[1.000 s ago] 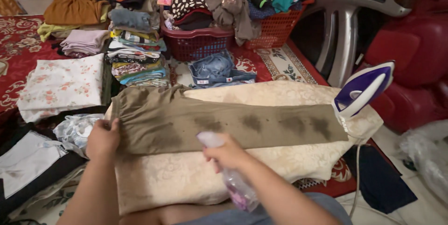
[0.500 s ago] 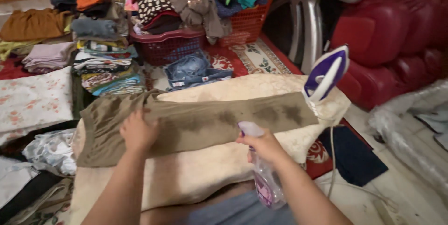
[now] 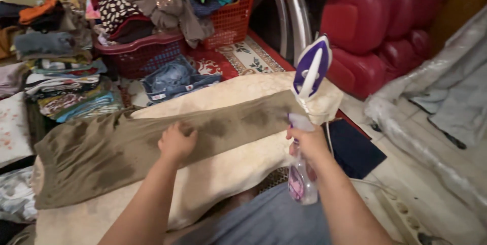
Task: Ironing a pair of olive green pants on a small ironing board.
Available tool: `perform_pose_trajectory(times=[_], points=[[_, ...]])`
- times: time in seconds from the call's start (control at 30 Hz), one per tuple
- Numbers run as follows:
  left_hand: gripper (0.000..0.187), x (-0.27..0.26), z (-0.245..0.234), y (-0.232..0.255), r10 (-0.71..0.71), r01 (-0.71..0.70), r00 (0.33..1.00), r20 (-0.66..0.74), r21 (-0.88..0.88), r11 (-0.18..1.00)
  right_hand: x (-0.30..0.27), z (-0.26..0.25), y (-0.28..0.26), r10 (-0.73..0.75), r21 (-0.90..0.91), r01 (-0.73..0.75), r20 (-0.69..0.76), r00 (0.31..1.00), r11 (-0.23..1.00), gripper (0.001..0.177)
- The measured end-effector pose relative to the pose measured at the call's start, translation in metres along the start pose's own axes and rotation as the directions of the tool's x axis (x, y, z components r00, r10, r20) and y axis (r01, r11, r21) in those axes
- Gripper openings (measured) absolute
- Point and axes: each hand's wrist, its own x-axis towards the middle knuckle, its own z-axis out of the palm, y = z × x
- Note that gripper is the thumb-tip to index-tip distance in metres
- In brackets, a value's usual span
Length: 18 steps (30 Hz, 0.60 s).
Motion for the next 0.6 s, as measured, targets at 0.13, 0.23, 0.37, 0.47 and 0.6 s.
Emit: perform_pose_trajectory(times=[0.13,0.23,0.37,0.47,0.6], points=[[0.053,-0.007,0.013,0.050,0.027,-0.026,0.995,0.099,-0.010,1.000,0.014,-0.029,0.002,-0.101,-0.025,0.101,0.004,0.995,0.995,0.024],[0.052,-0.027,0.036,0.102,0.118,-0.119,0.979,0.168,-0.005,0.993,0.013,-0.076,0.001,-0.074,0.047,0.075,-0.013,0.997,0.996,0.025],[0.052,-0.062,0.080,0.170,0.351,-0.343,0.914,0.203,-0.070,0.937,0.020,-0.140,0.020,-0.225,-0.026,0.224,-0.180,0.957,0.974,0.033],[0.050,-0.098,0.117,0.220,0.498,-0.468,0.844,0.198,-0.178,0.865,0.013,-0.179,0.039,-0.344,-0.150,0.314,-0.257,0.903,0.937,0.038],[0.044,-0.145,0.167,0.272,0.584,-0.503,0.792,0.177,-0.354,0.789,0.013,-0.228,0.093,-0.284,-0.145,0.245,-0.534,0.796,0.959,0.033]])
